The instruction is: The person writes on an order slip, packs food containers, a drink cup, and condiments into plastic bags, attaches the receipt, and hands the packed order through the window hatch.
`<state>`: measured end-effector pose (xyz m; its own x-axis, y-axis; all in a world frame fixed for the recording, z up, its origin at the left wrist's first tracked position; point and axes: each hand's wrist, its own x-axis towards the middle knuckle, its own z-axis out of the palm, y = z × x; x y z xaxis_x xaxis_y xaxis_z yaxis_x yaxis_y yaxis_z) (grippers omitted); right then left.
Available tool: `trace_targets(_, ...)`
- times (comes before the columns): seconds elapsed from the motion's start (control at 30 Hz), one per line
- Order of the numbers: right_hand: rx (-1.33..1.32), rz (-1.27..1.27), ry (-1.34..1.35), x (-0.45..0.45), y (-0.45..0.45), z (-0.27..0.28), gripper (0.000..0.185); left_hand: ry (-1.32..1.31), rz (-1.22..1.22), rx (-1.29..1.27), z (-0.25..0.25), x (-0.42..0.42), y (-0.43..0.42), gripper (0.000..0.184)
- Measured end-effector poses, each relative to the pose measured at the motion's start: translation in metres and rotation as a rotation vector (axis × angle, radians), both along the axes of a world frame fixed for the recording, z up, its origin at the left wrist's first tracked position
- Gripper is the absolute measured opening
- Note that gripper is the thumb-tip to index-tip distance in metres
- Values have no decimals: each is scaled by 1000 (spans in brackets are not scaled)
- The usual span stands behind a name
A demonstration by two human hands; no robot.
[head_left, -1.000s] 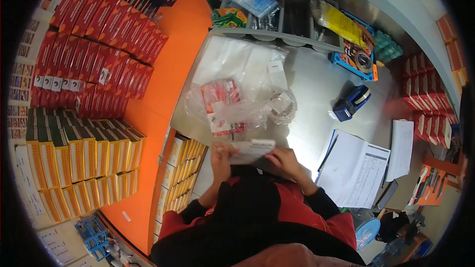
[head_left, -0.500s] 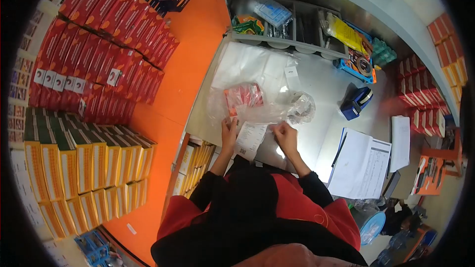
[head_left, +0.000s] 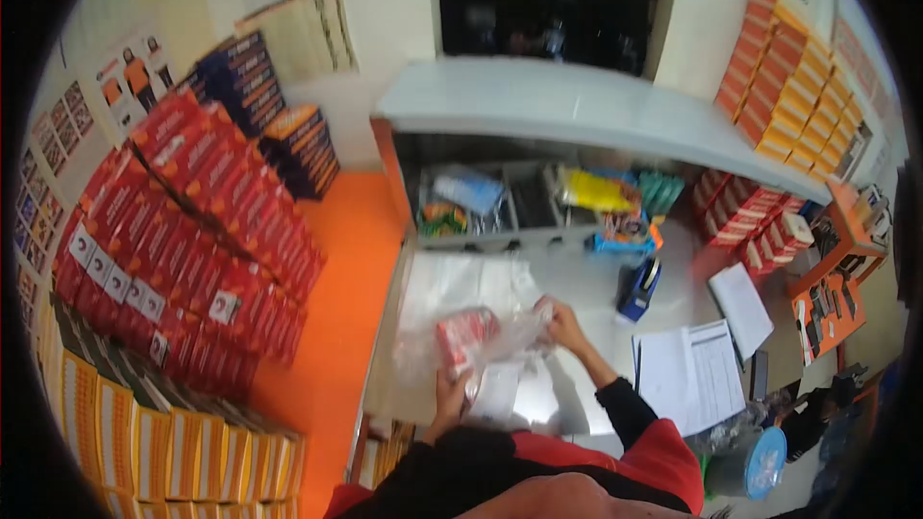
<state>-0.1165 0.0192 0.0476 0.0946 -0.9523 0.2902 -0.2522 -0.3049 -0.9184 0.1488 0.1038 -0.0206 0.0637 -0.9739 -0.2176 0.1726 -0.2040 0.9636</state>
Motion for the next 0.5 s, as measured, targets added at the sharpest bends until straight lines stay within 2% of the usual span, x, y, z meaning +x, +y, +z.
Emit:
trace_targets(0.03, 5, -18, -13, 6, 4, 15, 18, 39, -18, 57, 5, 0, -3, 50)
trace_targets(0.13, -170, -53, -96, 10, -4, 62, 18, 278, -61, 55, 55, -10, -13, 44)
trace_targets(0.17, -227, -57, -115, 11, -7, 80, 18, 310, -97, 69, 88, -11, -15, 41)
trace_targets(0.23, -400, -158, -6, 13, -11, 169, 15, 369, -170, 126, 167, -15, -34, 36)
trace_targets(0.3, -444, -223, 53, 11, -23, 245, 13, 464, -308, 66, 183, -14, -77, 33)
trace_targets(0.33, -544, -173, 152, 14, -25, 292, 16, 446, -316, 13, 209, -14, -91, 32)
trace_targets(0.4, -560, -159, 257, 16, -41, 344, 22, 447, -350, -8, 246, -18, -118, 31)
trace_targets(0.5, -541, -170, 397, 25, -65, 380, 21, 504, -409, 66, 272, -24, -144, 30)
